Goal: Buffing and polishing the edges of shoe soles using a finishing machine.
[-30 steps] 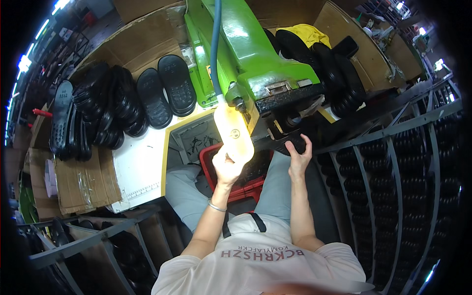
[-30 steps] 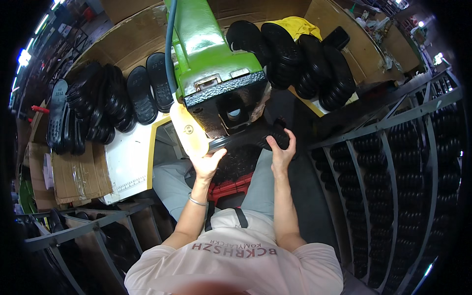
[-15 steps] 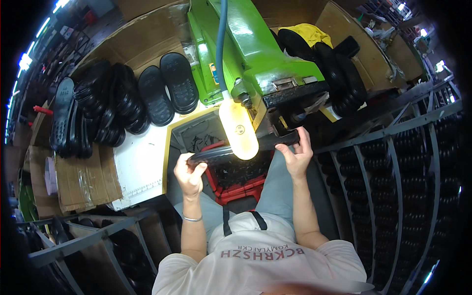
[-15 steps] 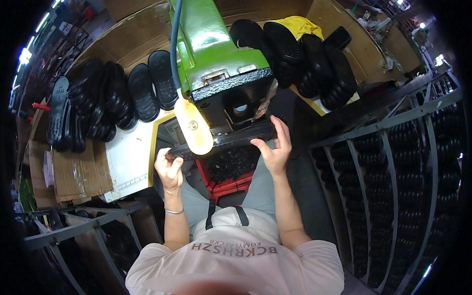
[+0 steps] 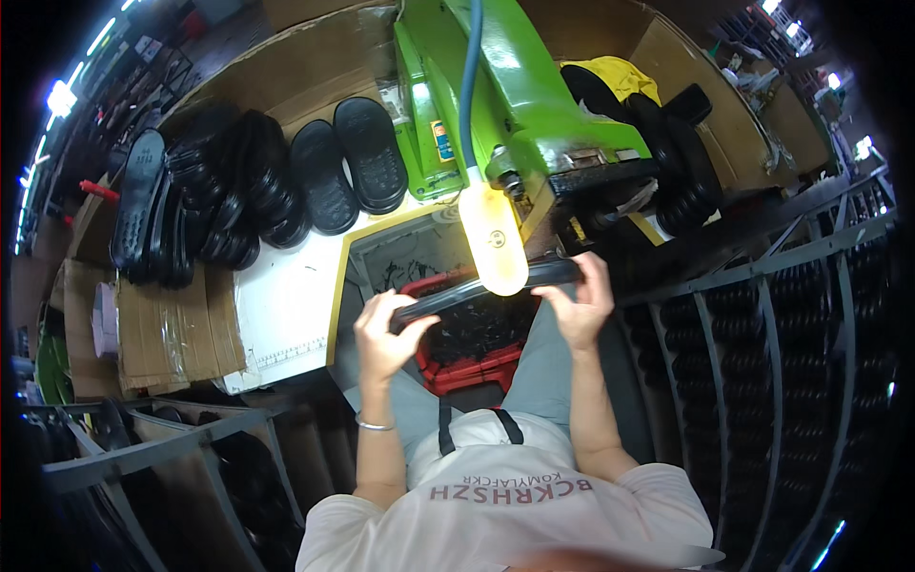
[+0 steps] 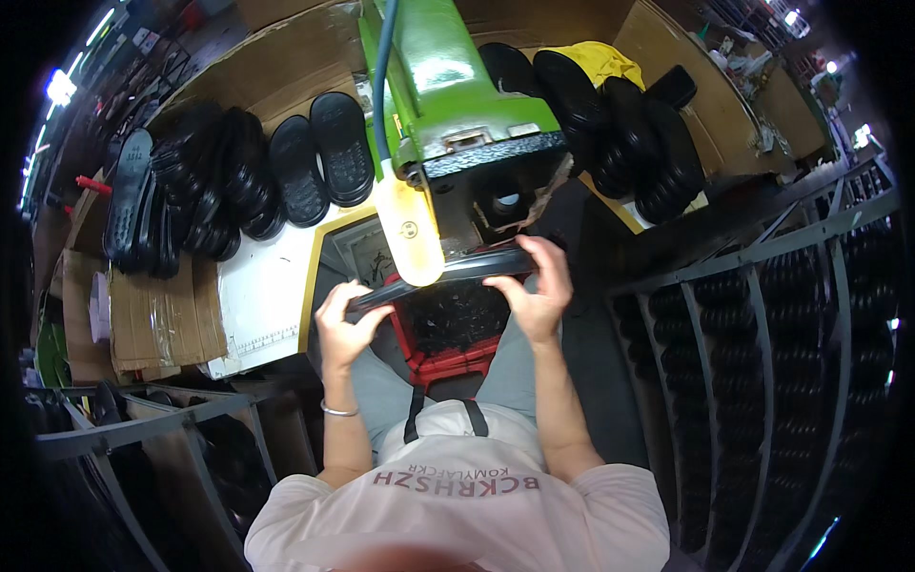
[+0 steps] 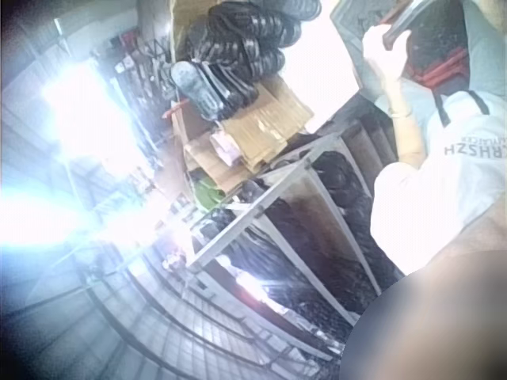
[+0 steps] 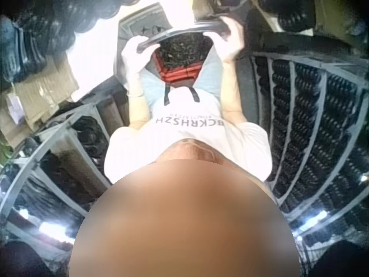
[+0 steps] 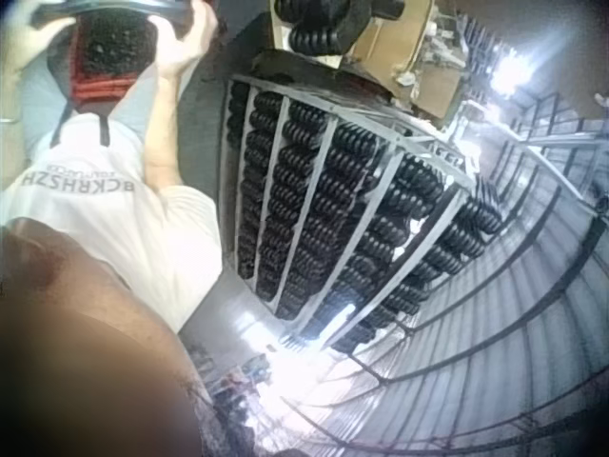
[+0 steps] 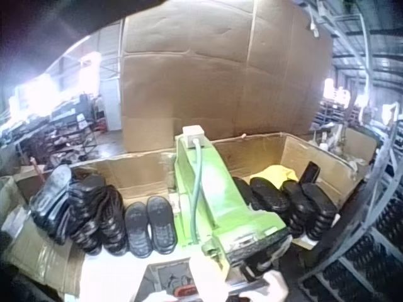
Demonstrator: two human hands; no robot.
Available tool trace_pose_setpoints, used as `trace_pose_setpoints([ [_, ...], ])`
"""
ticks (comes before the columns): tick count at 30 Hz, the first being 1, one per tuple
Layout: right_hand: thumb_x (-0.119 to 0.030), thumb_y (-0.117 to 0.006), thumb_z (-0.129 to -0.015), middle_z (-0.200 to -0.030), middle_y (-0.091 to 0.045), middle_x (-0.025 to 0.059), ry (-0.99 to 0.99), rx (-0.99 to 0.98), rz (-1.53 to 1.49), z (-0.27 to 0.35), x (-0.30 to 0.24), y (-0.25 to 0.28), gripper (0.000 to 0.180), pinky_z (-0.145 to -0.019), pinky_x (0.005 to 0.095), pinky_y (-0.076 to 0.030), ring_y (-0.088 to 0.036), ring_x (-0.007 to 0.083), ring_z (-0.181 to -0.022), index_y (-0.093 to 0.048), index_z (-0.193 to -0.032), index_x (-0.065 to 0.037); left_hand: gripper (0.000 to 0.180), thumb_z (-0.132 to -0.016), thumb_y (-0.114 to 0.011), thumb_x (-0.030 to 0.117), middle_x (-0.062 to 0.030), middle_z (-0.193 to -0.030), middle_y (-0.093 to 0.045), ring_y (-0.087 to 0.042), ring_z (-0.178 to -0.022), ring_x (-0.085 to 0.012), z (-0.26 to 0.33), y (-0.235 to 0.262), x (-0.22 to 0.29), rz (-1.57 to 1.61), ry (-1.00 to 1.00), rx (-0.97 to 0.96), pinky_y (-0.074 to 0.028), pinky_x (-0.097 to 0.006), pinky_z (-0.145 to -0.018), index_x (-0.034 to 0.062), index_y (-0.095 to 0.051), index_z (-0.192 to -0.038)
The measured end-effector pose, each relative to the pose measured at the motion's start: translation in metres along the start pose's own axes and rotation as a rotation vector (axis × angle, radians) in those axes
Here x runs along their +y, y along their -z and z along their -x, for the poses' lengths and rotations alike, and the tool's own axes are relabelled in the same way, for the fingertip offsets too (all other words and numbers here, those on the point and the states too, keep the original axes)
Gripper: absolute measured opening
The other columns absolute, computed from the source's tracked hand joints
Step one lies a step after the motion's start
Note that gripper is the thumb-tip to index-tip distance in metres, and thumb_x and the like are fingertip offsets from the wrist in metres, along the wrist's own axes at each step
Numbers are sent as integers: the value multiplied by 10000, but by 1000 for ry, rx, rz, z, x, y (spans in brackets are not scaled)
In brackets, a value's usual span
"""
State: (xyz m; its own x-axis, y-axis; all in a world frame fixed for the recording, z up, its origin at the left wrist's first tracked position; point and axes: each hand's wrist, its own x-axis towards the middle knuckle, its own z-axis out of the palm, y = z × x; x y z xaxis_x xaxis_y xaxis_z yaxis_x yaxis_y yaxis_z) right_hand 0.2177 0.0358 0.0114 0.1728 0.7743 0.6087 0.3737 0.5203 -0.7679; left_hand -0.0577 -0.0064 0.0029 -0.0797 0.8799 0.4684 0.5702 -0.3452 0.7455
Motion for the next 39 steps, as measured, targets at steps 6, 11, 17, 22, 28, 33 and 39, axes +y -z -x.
trace_pose_setpoints([
  [6,106,-784,-677,-1226,-509,96,-167,92,-141,-20,26,52,625,-927,339,-523,-563,223,-1105,-533,-1242,17,371,-562,-904,271,-58,-719,-613,-566,-650,-256,-45,-58,48,-58,-246,119,-464,-358,-631,77,-639,-736],
  [11,107,-786,-667,-1211,-510,93,-205,30,-178,-16,30,48,624,-920,334,-520,-555,209,-1105,-544,-1238,41,360,-571,-880,279,-54,-672,-583,-551,-608,-251,-48,-57,36,-42,-268,105,-432,-356,-608,87,-604,-701],
  [17,37,-854,-581,-1172,-576,121,-102,-41,-158,-9,8,5,671,-814,306,-544,-610,198,-1006,-572,-1189,52,350,-572,-878,220,-63,-621,-572,-543,-585,-258,-27,-17,14,-31,-107,96,-408,-344,-604,70,-574,-658],
  [22,-75,-912,-516,-1063,-637,127,24,-88,135,3,-7,-16,661,-807,331,-519,-632,255,-940,-617,-1101,15,245,-658,-814,146,-95,-725,-630,-595,-651,-277,-13,1,11,-50,-80,-74,-469,-367,-633,39,-656,-811],
  [28,-82,-911,-497,-1028,-639,119,23,-116,107,7,-17,-3,620,-794,337,-517,-631,262,-926,-629,-1045,-14,98,-761,-662,15,-110,-743,-664,-637,-681,-247,-11,-12,18,90,-32,-141,-515,-325,-640,12,-702,-851],
  [33,-98,-914,-494,-995,-633,116,129,-260,123,7,-23,8,603,-789,337,-531,-636,258,-914,-614,-1011,-21,148,-842,-534,0,-115,-698,-628,-596,-560,-163,-13,-33,21,262,85,-192,-484,-290,-554,-37,-639,-745],
  [39,-127,-910,-524,-987,-631,121,190,-288,118,11,-19,17,555,-762,345,-539,-641,264,-894,-607,-981,-40,193,-954,-451,92,-33,-673,-476,-453,-425,-108,-4,-49,-5,1076,480,129,-421,-212,-398,34,-531,-788],
])
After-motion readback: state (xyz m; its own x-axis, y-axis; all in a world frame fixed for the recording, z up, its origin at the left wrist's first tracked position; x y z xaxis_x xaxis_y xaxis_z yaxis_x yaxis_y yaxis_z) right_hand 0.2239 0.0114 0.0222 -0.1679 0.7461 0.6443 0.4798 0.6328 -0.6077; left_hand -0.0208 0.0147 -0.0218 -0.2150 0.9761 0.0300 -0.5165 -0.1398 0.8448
